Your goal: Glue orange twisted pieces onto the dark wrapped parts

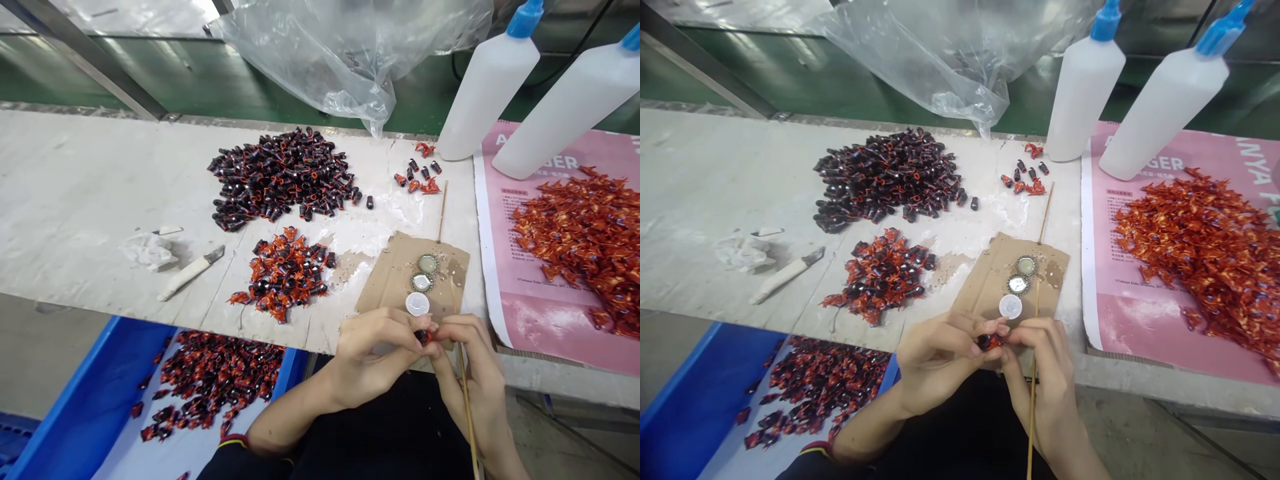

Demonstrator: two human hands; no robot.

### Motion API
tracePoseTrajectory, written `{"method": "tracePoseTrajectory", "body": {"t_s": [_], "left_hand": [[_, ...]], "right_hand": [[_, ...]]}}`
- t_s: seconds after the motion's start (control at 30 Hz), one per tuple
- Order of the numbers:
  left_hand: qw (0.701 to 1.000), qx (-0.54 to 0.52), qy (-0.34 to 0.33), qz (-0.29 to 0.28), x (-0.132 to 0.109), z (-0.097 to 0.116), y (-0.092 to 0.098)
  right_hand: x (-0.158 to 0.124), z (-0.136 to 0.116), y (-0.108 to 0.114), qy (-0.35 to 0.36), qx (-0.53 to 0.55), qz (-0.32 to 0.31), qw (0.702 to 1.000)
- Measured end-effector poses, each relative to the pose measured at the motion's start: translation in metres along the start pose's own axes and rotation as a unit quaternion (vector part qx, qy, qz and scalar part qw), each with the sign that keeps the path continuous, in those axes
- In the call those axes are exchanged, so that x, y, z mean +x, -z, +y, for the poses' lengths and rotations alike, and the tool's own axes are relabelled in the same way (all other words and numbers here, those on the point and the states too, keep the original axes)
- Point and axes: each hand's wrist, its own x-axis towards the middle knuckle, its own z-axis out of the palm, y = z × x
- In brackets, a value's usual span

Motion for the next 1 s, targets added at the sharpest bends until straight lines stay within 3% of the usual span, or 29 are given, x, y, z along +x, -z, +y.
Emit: {"method": "tracePoseTrajectory", "body": {"t_s": [0.13,0.3,0.43,0.63,0.83,1.0], "left_hand": [[0.989,-0.108,0.095,0.029,0.002,-0.001,-0.004],[0.981,-0.132,0.142,0.006,0.009,-0.001,-0.001],[0.971,-0.151,0.184,-0.006,0.011,0.000,-0.001],[0.961,-0.211,0.177,0.012,0.010,-0.001,-0.004],[0.958,-0.224,0.179,0.022,0.006,-0.002,-0.002],[0.964,-0.202,0.163,0.055,0.007,-0.002,0.005]], "right_hand": [[0.003,-0.001,-0.001,-0.010,0.034,-0.019,0.999],[0.005,0.000,0.001,-0.008,0.107,-0.064,0.992],[0.004,-0.001,0.002,-0.003,0.135,-0.059,0.989],[0.003,-0.004,-0.002,0.004,0.122,-0.041,0.992],[0.010,0.004,-0.003,0.025,0.151,-0.063,0.986],[0.014,0.011,0.004,-0.007,0.102,-0.063,0.993]]}}
